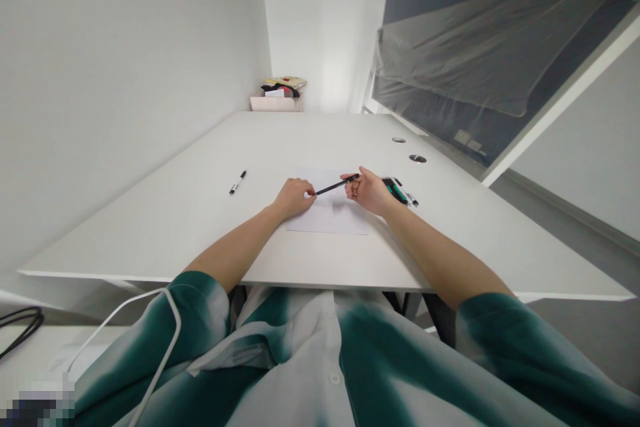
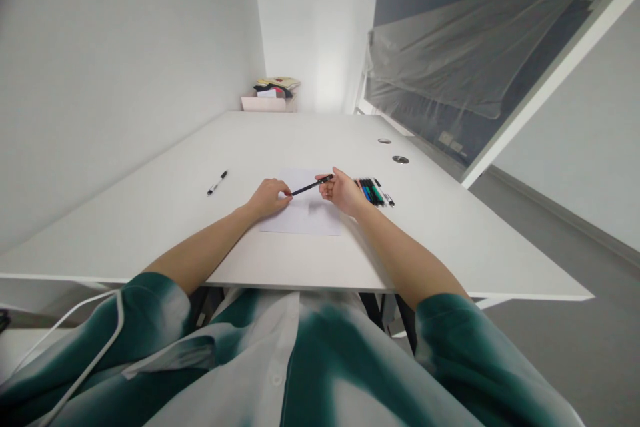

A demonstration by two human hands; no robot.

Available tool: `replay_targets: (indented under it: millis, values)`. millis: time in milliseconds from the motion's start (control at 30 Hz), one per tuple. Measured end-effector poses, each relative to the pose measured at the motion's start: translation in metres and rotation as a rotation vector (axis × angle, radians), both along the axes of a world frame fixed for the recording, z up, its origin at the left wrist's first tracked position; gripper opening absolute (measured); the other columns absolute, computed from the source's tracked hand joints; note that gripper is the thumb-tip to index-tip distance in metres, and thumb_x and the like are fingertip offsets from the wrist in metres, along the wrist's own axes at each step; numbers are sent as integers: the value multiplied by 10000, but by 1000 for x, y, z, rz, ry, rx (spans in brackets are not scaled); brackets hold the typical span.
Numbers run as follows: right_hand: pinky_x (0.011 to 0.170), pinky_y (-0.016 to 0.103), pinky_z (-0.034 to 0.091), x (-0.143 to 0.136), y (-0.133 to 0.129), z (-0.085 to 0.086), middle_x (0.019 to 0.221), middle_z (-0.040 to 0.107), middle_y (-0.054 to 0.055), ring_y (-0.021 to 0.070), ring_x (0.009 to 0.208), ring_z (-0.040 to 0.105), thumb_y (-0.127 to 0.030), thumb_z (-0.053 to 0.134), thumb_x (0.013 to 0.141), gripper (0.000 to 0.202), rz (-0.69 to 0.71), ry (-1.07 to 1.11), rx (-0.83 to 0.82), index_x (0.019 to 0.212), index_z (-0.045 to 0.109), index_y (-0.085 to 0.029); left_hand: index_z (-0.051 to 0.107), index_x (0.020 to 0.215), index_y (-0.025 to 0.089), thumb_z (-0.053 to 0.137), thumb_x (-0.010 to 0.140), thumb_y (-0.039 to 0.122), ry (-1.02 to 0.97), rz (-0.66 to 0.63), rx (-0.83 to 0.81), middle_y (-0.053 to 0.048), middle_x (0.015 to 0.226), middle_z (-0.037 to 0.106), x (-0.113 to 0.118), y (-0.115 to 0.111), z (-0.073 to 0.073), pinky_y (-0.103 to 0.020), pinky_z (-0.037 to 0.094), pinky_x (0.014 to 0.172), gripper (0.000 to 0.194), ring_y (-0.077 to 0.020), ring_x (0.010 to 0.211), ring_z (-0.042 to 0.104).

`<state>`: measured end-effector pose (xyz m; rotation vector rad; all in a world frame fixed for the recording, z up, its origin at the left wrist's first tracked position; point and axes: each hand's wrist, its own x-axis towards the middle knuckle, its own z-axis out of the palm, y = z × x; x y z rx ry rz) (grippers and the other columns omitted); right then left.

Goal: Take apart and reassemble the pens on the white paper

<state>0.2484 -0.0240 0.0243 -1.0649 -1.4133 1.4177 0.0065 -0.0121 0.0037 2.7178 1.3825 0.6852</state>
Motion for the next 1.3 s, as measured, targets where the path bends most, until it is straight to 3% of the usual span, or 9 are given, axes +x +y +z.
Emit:
replay_targets:
  millis: [233,367,533,700,933,1100,1200,1300]
  values:
    - [663,336,502,-1,-3,-1,864,728,129,223,758,653,-485,338,898,492,169,426,-179,1041,653,-134,680,862,191,580,861,279,-43,35,128,-74,897,696,6,-6,0,-417,410,900,133,-249,940,603]
    - [711,351,511,-6,-7,-2,915,738,146,238,816,666,-507,356,873,502,166,483,-209,1016,661,-135,669,872,188,567,879,275,-64,33,187,-80,897,686,7,-8,-2,-419,402,889,134,-254,949,588]
    - [752,341,510,-9,-5,-4,805,728,130,212,746,649,-446,391,860,447,116,506,-170,949,684,-120,661,873,193,563,882,265,-90,37,209,-78,896,681,8,-7,-5,-424,394,874,122,-256,947,579]
    - [764,364,512,-9,-5,-5,814,723,136,223,758,647,-497,392,864,481,97,444,-123,942,691,-128,660,865,190,569,879,270,-95,40,215,-76,902,685,9,-7,-4,-424,393,873,122,-256,940,578]
    - [698,355,500,-14,-7,-2,801,711,106,217,721,642,-693,386,849,607,70,318,-47,968,674,-172,665,848,190,591,862,280,-93,39,177,-71,882,687,9,-6,-4,-421,399,884,117,-249,922,583]
    - [676,295,464,-29,-5,-13,773,699,44,168,707,623,-506,670,753,364,49,43,154,947,672,-198,675,888,191,574,879,305,-99,-70,144,-64,916,700,10,-4,-2,-399,418,893,153,-232,935,599]
    - [687,294,458,-36,-6,-17,791,705,42,169,747,626,-442,681,733,283,55,-94,277,877,685,-198,686,934,197,559,884,315,-94,-98,121,-67,960,705,8,-3,0,-398,427,912,181,-231,972,605]
    - [676,291,459,-38,-6,-17,754,694,28,165,736,618,-385,656,725,205,-34,-140,332,811,671,-199,677,1050,192,582,848,306,-71,-26,92,-84,1083,693,1,2,-1,-418,431,954,251,-251,1054,593]
